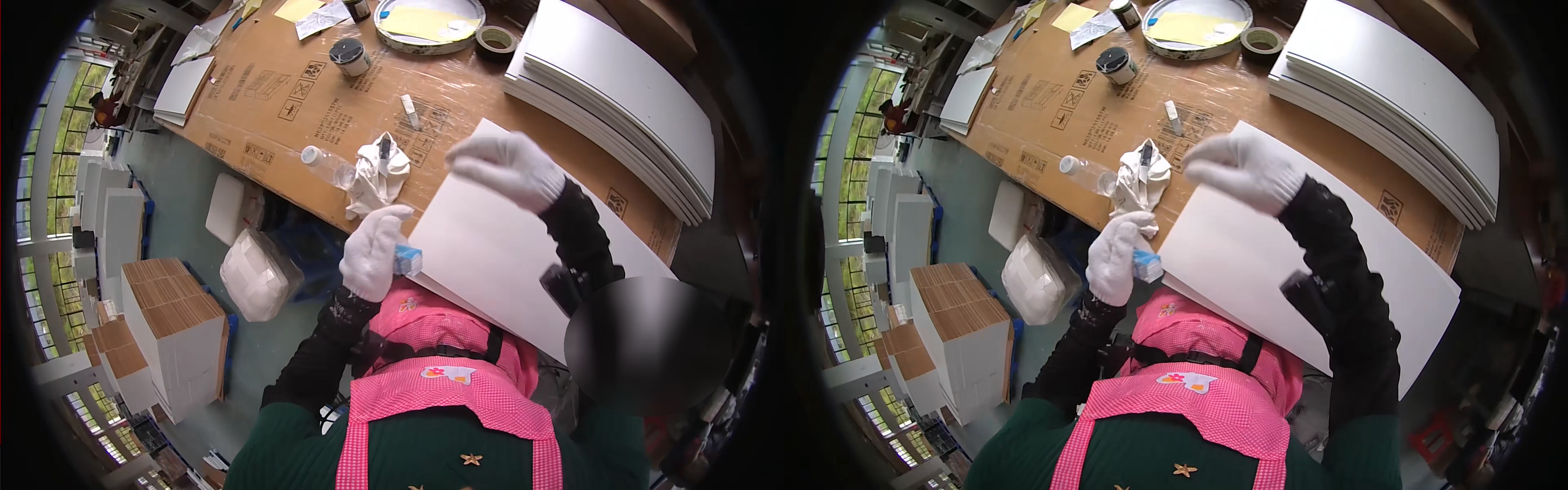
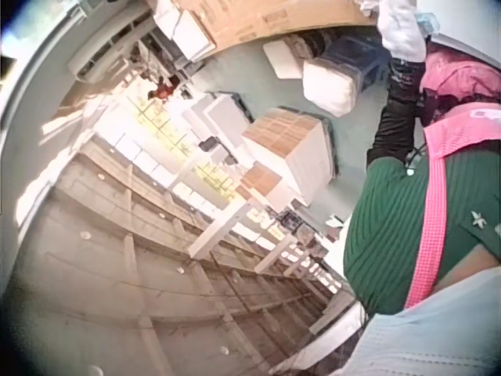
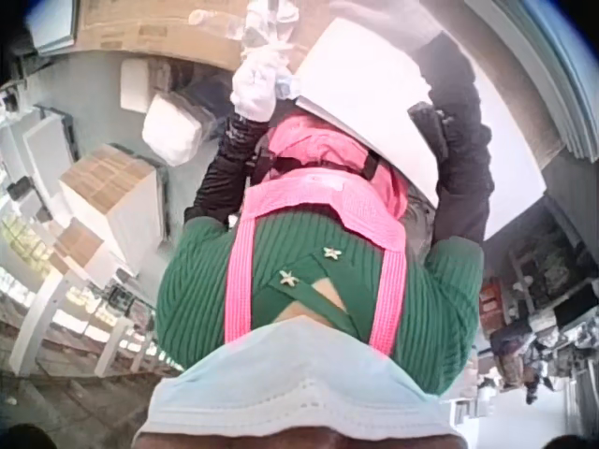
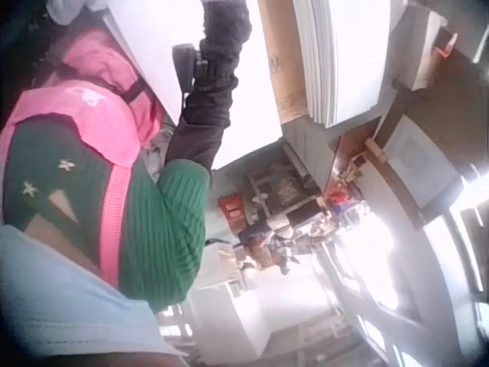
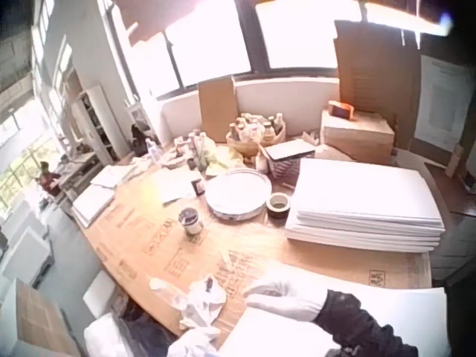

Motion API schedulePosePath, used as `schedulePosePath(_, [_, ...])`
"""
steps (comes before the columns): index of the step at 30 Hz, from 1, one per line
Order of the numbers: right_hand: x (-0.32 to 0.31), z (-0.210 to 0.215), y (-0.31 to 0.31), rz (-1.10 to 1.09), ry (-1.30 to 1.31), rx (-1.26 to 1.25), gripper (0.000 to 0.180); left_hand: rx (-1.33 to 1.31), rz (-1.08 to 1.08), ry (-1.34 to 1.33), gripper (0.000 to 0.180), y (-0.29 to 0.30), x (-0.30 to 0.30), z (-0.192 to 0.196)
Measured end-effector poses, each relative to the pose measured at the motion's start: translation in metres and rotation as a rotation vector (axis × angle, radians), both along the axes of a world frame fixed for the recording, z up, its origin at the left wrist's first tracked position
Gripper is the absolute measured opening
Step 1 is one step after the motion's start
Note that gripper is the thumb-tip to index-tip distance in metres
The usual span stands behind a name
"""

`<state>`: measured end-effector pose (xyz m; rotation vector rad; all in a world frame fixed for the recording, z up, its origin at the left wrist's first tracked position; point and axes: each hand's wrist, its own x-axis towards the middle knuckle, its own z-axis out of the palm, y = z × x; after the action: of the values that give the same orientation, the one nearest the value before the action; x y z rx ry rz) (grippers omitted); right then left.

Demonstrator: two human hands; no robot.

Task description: Cleaning and inspecting white furniture panels with a cloth and a scraper.

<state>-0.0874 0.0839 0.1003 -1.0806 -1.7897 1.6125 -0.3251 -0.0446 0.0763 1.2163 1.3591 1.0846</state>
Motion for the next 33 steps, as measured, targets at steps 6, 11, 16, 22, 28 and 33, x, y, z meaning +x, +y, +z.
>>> schedulePosePath(6, [-0.139, -0.102, 0.118, 0.162, -0.765, 0.159, 0.037, -0.311, -0.063, -0.291, 0.053, 0.014, -0.099, -0.028])
schedulePosePath(11, [-0.199, -0.115, 0.111, 0.008, -0.915, -0.044, 0.047, -0.371, -0.154, -0.369, 0.052, 0.025, -0.136, -0.037])
schedulePosePath(16, [-0.193, -0.110, 0.108, 0.021, -0.920, -0.042, 0.043, -0.490, -0.393, -0.526, 0.048, 0.057, -0.132, -0.031])
schedulePosePath(22, [-0.151, -0.134, 0.093, -0.261, -0.706, -0.079, 0.029, -0.488, -0.389, -0.547, 0.044, 0.086, -0.108, -0.026])
schedulePosePath(28, [-0.137, -0.117, 0.060, -0.315, -0.859, 0.413, 0.026, -0.684, -0.190, -0.750, 0.034, 0.085, -0.096, -0.041])
schedulePosePath(33, [-0.158, -0.139, 0.081, -0.157, -0.860, 0.288, 0.029, -0.318, -0.461, -0.396, 0.041, 0.065, -0.077, -0.036])
